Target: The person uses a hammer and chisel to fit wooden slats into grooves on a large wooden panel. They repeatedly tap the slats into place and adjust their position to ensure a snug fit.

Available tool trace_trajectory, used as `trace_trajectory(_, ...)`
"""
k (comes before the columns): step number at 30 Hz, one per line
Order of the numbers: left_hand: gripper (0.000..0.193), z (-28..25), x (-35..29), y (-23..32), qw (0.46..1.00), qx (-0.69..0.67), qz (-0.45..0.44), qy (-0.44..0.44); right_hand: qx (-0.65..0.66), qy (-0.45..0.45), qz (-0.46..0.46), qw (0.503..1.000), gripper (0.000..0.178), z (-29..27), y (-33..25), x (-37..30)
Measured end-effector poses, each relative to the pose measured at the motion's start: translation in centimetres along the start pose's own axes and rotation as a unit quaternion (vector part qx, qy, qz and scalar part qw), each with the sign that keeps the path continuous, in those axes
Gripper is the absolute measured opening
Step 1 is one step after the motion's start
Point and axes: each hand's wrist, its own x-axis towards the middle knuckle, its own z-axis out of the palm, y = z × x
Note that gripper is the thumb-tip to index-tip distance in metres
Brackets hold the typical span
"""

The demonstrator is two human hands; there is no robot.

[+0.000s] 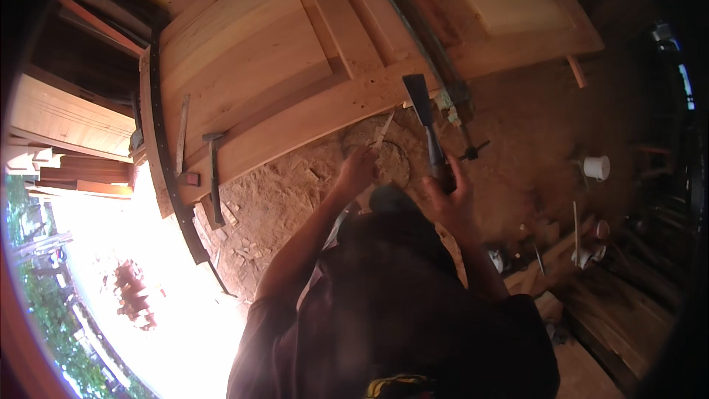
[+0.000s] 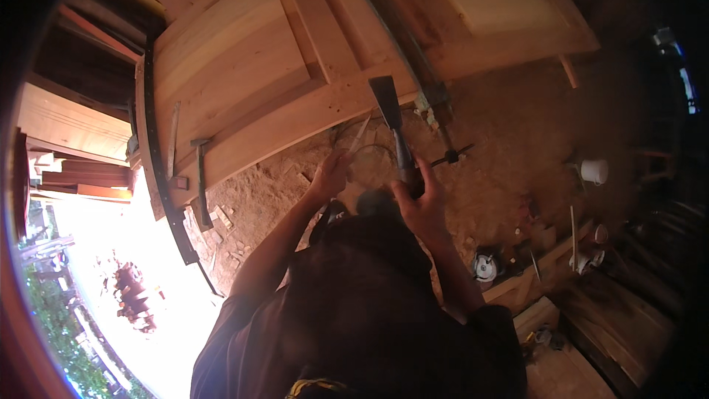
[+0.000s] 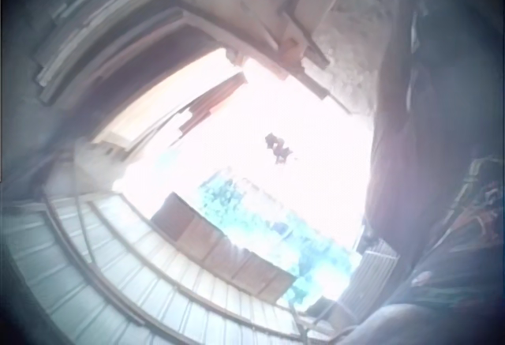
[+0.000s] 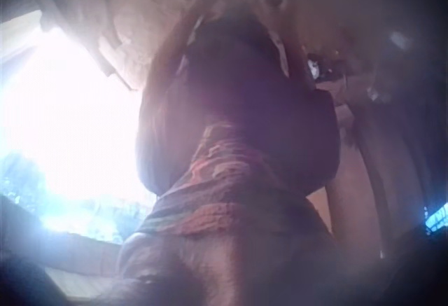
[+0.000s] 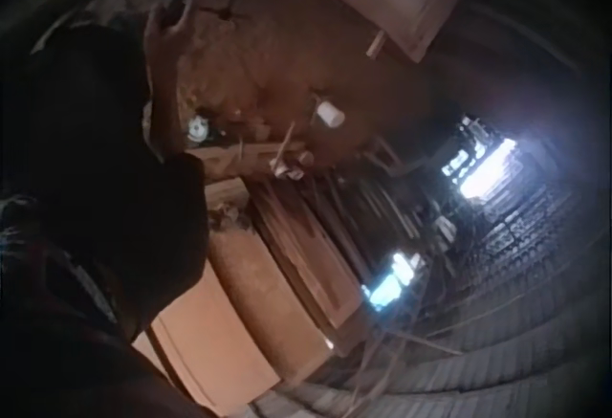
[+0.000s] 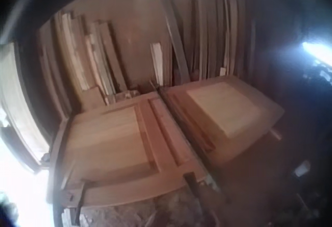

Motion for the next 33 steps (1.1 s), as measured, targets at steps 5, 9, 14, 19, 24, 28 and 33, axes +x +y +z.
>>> trace_trajectory(5,0.034,-1.8,-3.6,1.2,0.99,0.051,0.135,-0.003,-0.052,-0.009,-0.013,0.999,0.051,-2.8,-0.8,-0.2)
trace_trajectory(9,0.035,-5.1,-6.1,2.6,0.988,0.098,0.092,0.079,0.022,-0.089,0.084,0.992,0.048,-2.1,-0.7,-0.2)
trace_trajectory(14,0.041,-7.4,-5.9,3.6,0.991,-0.097,-0.014,0.085,-0.169,0.04,-0.072,0.982,0.054,2.5,2.4,1.0)
trace_trajectory(19,0.039,-9.0,-4.1,4.7,0.985,-0.156,-0.071,0.031,-0.177,0.048,-0.036,0.982,0.055,5.5,2.5,-1.2)
trace_trajectory(24,0.04,-9.1,-0.2,5.3,0.98,-0.171,-0.023,-0.096,-0.117,0.046,0.062,0.99,0.054,8.7,-1.6,-3.7)
trace_trajectory(28,0.044,-8.0,2.1,4.0,0.975,-0.184,-0.044,-0.117,-0.092,0.104,0.141,0.98,0.056,10.9,-3.0,-5.2)
trace_trajectory(33,0.045,-5.7,1.9,3.8,0.977,-0.169,0.1,-0.081,-0.168,0.16,0.075,0.97,0.061,12.4,-2.7,-7.8)
